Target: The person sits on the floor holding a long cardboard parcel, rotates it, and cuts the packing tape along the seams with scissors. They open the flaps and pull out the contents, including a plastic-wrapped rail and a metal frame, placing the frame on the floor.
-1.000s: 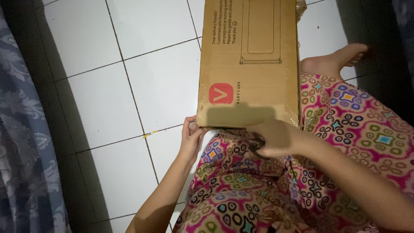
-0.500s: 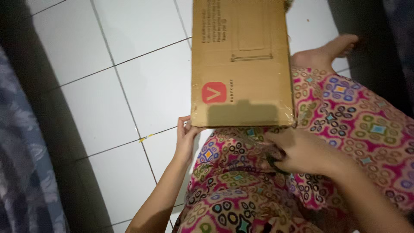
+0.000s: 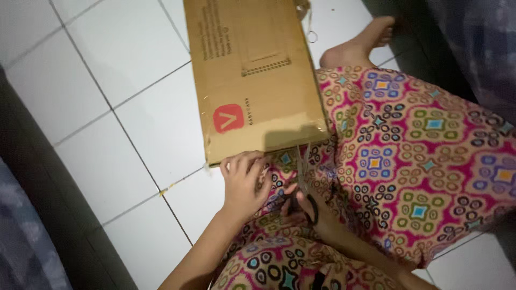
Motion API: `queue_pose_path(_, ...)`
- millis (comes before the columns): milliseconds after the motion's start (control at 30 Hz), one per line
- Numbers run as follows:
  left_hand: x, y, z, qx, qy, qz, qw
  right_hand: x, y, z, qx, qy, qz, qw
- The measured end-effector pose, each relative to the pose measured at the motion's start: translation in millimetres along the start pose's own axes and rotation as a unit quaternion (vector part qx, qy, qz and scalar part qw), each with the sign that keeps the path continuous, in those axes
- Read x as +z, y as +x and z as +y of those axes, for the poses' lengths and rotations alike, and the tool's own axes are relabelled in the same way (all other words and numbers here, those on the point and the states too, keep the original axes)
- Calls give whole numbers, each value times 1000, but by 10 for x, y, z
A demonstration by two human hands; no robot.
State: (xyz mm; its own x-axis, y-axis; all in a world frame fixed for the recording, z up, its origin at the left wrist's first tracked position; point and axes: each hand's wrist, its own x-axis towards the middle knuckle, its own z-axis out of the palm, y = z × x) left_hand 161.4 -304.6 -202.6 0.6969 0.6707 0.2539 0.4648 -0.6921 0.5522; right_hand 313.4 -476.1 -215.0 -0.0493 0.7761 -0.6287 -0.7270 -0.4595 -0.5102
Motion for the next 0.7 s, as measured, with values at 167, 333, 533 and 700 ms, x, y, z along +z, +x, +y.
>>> queue_pose_path(167,133,146,89,45,-5,-25,999,103,248,266,-76,-6,-35,997)
queue_pose_path(333,247,110,73,40,6,-26,999,353,326,465,-101,118,-21,988)
queue_pose_path(533,189,162,-157,81,-63,-64,993,732,413,345,-121,36,103,987)
queue_pose_path(700,-105,205,-358,-55,-202,-141,968,1125,626,207,-181,129,195,955)
